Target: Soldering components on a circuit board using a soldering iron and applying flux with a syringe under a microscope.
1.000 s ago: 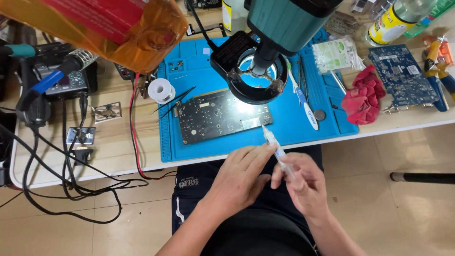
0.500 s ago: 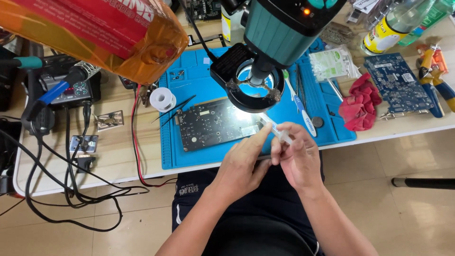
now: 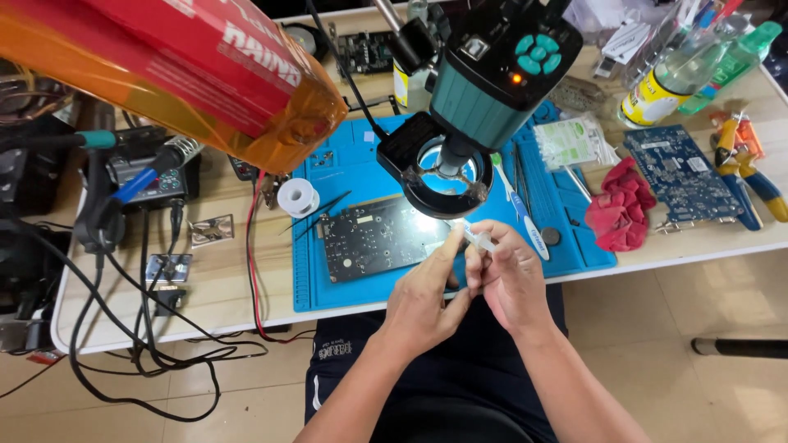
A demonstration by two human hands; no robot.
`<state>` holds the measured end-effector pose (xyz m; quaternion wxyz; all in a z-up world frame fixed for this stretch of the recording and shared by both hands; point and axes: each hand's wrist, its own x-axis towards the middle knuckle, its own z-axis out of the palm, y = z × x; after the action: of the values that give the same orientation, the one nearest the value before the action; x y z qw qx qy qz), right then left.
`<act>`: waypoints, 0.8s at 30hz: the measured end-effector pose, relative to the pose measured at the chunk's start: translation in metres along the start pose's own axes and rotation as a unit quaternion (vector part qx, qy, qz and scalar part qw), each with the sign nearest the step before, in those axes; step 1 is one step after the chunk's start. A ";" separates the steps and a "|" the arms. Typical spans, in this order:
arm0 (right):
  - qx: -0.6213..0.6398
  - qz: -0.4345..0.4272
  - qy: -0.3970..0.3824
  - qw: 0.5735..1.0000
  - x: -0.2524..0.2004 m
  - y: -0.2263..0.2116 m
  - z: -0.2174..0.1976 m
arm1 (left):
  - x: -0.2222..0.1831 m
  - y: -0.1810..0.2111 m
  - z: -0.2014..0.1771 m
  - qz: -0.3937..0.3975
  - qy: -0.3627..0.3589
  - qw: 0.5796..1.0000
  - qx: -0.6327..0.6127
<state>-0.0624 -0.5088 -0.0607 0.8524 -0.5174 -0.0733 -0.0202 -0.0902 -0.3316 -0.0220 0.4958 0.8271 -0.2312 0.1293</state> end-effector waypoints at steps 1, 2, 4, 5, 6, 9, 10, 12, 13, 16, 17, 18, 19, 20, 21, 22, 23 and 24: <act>0.001 -0.002 -0.002 1.000 0.001 0.001 -0.001 | 0.000 0.001 -0.001 0.002 0.002 1.000 0.002; -0.001 -0.001 -0.002 1.000 0.002 0.002 -0.001 | 0.000 0.001 -0.001 0.000 0.002 1.000 0.002; -0.005 -0.003 -0.004 1.000 0.004 0.004 -0.004 | 0.000 0.002 -0.001 0.001 0.004 1.000 0.001; -0.010 0.000 -0.006 1.000 0.004 0.004 -0.005 | 0.000 0.002 -0.002 -0.005 -0.001 1.000 0.006; -0.014 0.004 -0.008 1.000 0.005 0.005 -0.005 | -0.001 0.002 -0.003 -0.011 -0.006 1.000 0.010; -0.016 0.012 -0.010 1.000 0.005 0.003 -0.003 | -0.001 0.005 -0.006 -0.017 -0.007 1.000 0.006; -0.016 0.011 -0.012 1.000 0.005 0.005 -0.003 | -0.002 0.003 -0.006 -0.016 -0.005 1.000 0.007; -0.016 0.013 -0.007 1.000 0.005 0.006 -0.004 | -0.002 0.002 -0.004 -0.023 -0.011 1.000 0.010; -0.016 0.013 -0.007 1.000 0.005 0.006 -0.004 | -0.002 0.002 -0.004 -0.023 -0.010 1.000 0.010; -0.015 0.017 -0.003 1.000 0.006 0.007 -0.005 | -0.003 0.000 -0.004 -0.023 -0.012 1.000 0.010; -0.017 0.019 -0.002 1.000 0.006 0.008 -0.006 | -0.003 -0.001 -0.003 -0.024 -0.013 1.000 0.013; -0.020 0.022 -0.002 1.000 0.007 0.008 -0.006 | -0.004 -0.002 -0.002 -0.024 -0.013 1.000 0.015; -0.020 0.022 0.000 1.000 0.006 0.007 -0.005 | -0.004 -0.002 -0.002 -0.024 -0.014 1.000 0.014; -0.017 0.023 0.000 1.000 0.006 0.006 -0.004 | -0.004 -0.002 -0.002 -0.026 -0.015 0.999 0.016; -0.014 0.025 0.000 1.000 0.005 0.005 -0.003 | -0.003 -0.002 -0.002 -0.028 -0.016 0.999 0.019; -0.014 0.024 0.001 1.000 0.006 0.005 -0.003 | -0.003 -0.001 -0.003 -0.027 -0.017 0.999 0.019; -0.015 0.026 0.001 1.000 0.006 0.005 -0.003 | -0.002 0.000 -0.003 -0.028 -0.017 0.999 0.018; -0.016 0.027 0.001 1.000 0.007 0.005 -0.003 | -0.002 0.002 -0.004 -0.029 -0.017 0.999 0.017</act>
<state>-0.0550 -0.5086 -0.0655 0.8445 -0.5324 -0.0582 0.0016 -0.0925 -0.3284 -0.0199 0.4808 0.8439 -0.2134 0.1051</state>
